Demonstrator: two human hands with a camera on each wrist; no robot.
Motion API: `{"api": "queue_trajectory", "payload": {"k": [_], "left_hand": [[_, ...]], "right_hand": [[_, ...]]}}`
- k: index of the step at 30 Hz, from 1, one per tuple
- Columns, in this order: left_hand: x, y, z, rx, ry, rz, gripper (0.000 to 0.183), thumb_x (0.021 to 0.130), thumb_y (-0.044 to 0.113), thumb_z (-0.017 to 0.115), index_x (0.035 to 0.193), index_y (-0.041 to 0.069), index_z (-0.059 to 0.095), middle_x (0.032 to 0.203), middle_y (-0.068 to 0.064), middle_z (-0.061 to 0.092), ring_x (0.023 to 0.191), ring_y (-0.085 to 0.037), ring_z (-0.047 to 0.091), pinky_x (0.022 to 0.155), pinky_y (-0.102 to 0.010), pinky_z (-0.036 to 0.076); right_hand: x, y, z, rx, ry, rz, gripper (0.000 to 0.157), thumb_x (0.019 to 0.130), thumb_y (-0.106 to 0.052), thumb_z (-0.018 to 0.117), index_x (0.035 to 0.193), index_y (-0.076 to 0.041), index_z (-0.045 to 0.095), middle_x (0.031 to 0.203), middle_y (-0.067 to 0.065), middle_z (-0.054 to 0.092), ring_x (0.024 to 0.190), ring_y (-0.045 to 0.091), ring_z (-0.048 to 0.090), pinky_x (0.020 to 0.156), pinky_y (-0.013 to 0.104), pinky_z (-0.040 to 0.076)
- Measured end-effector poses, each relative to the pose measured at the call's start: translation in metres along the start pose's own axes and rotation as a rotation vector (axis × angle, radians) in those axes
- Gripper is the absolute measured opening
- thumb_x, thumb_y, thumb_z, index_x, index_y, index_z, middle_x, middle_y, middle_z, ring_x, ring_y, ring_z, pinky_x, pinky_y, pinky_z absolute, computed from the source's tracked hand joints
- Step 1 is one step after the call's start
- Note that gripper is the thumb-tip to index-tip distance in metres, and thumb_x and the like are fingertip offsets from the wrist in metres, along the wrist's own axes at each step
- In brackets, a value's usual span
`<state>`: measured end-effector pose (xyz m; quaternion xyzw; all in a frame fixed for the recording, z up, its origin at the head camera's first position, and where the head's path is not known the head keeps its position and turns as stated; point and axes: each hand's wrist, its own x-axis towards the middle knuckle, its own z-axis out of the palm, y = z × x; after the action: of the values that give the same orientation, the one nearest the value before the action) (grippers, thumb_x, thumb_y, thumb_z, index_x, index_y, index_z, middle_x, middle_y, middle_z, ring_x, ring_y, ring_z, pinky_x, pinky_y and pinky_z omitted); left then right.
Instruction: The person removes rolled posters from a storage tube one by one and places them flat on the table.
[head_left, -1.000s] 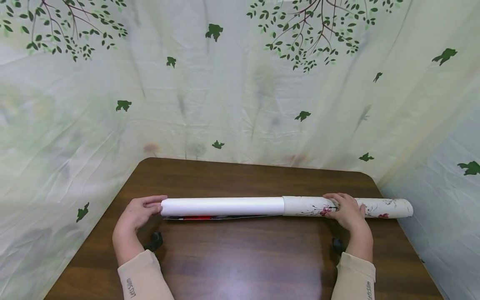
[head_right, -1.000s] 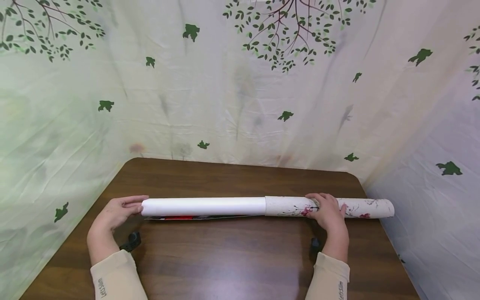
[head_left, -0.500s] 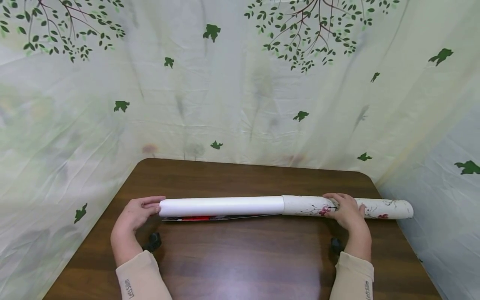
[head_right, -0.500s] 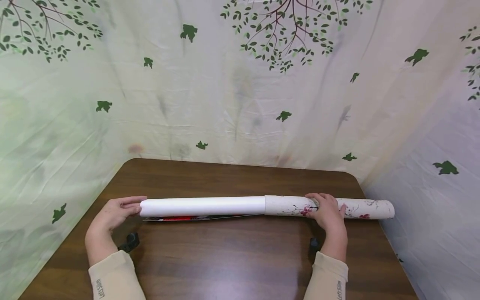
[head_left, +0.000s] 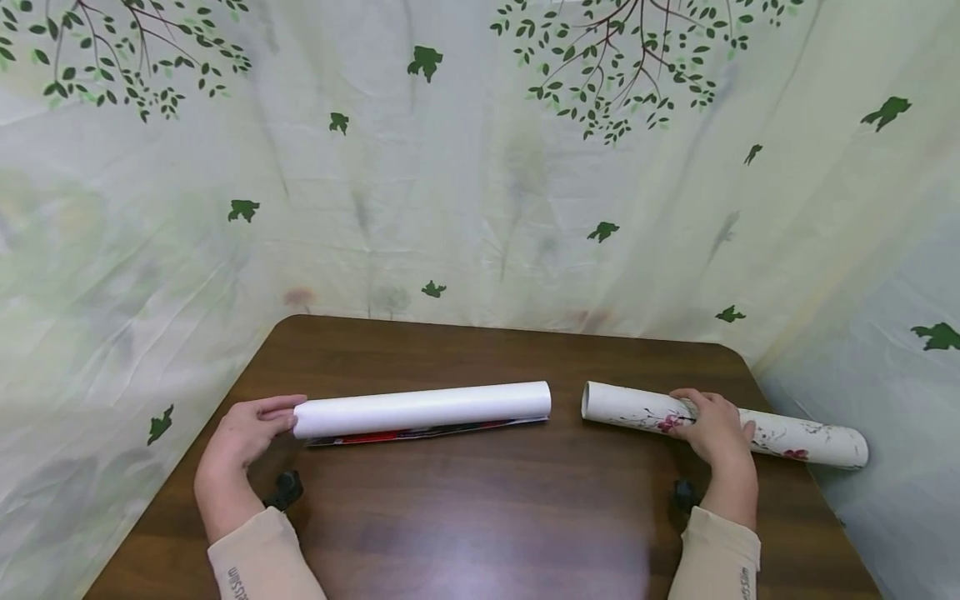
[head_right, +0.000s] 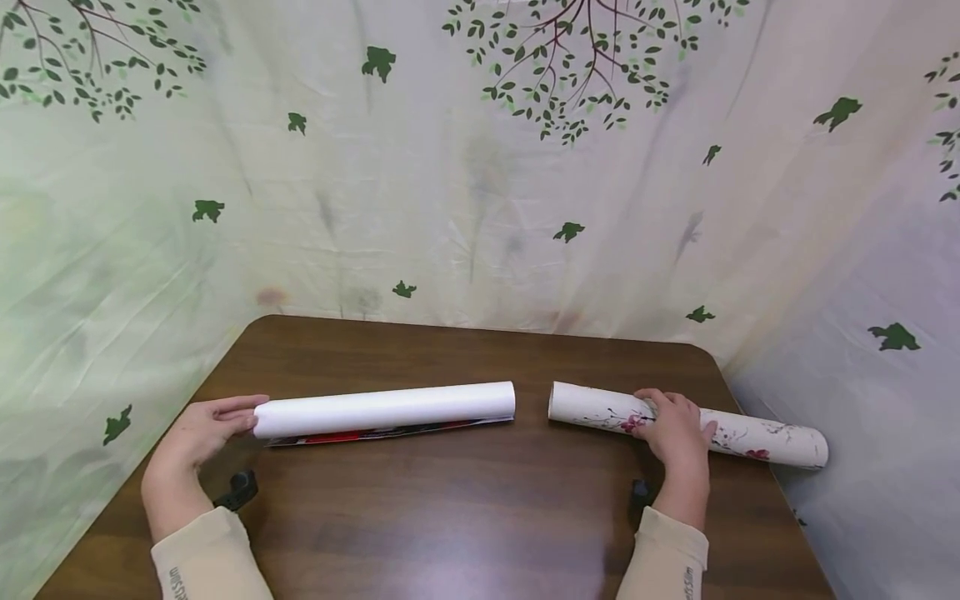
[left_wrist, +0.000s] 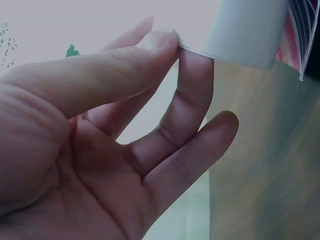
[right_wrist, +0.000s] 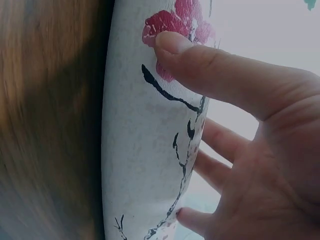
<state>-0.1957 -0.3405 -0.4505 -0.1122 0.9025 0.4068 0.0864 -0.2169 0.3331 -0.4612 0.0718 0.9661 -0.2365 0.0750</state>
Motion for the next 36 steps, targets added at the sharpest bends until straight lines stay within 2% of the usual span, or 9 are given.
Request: {"api": "queue_trajectory", "payload": {"k": [6, 12, 16, 23, 31, 36], "left_hand": [[0.002, 0.0, 0.004, 0.014, -0.022, 0.009, 0.048, 0.105, 0.024, 0.067, 0.15, 0.008, 0.061, 0.147, -0.03, 0.06, 0.137, -0.048, 0.054, 0.109, -0.062, 0.047], [0.007, 0.005, 0.012, 0.027, -0.037, 0.05, 0.045, 0.104, 0.021, 0.068, 0.147, 0.006, 0.062, 0.144, -0.031, 0.062, 0.133, -0.047, 0.057, 0.109, -0.061, 0.047], [0.011, 0.007, 0.019, 0.04, -0.047, 0.066, 0.044, 0.104, 0.019, 0.069, 0.146, 0.007, 0.064, 0.144, -0.031, 0.063, 0.131, -0.045, 0.058, 0.107, -0.057, 0.048], [0.014, 0.014, 0.026, 0.043, -0.048, 0.09, 0.042, 0.103, 0.018, 0.069, 0.143, 0.006, 0.066, 0.141, -0.029, 0.066, 0.129, -0.043, 0.06, 0.107, -0.057, 0.049], [0.02, 0.023, 0.033, 0.053, -0.043, 0.117, 0.04, 0.103, 0.017, 0.07, 0.141, 0.007, 0.068, 0.135, -0.026, 0.071, 0.125, -0.038, 0.065, 0.101, -0.048, 0.053], [0.022, 0.029, 0.038, 0.056, -0.052, 0.138, 0.04, 0.103, 0.016, 0.07, 0.142, 0.007, 0.068, 0.136, -0.027, 0.07, 0.125, -0.039, 0.065, 0.102, -0.05, 0.053]], "right_hand": [[0.0, -0.002, 0.0, 0.007, 0.012, 0.006, 0.063, 0.099, -0.023, 0.074, 0.155, -0.016, 0.048, 0.16, 0.039, 0.028, 0.149, 0.065, 0.013, 0.112, 0.09, 0.0], [0.002, -0.01, 0.006, -0.009, 0.056, 0.038, 0.061, 0.102, -0.025, 0.068, 0.158, -0.017, 0.046, 0.16, 0.038, 0.03, 0.148, 0.065, 0.016, 0.112, 0.09, 0.002], [0.003, -0.015, 0.013, -0.014, 0.092, 0.059, 0.061, 0.102, -0.028, 0.069, 0.158, -0.018, 0.047, 0.159, 0.037, 0.033, 0.148, 0.065, 0.017, 0.112, 0.09, 0.002], [0.005, -0.02, 0.021, -0.018, 0.162, 0.096, 0.059, 0.102, -0.026, 0.071, 0.156, -0.019, 0.049, 0.158, 0.036, 0.037, 0.148, 0.063, 0.02, 0.112, 0.09, 0.004], [0.012, -0.028, 0.032, -0.023, 0.248, 0.145, 0.059, 0.1, -0.027, 0.073, 0.154, -0.02, 0.051, 0.153, 0.037, 0.04, 0.144, 0.062, 0.025, 0.111, 0.089, 0.01], [0.016, -0.035, 0.036, -0.015, 0.293, 0.178, 0.058, 0.1, -0.026, 0.073, 0.154, -0.02, 0.052, 0.151, 0.037, 0.041, 0.144, 0.062, 0.026, 0.112, 0.088, 0.008]]}}
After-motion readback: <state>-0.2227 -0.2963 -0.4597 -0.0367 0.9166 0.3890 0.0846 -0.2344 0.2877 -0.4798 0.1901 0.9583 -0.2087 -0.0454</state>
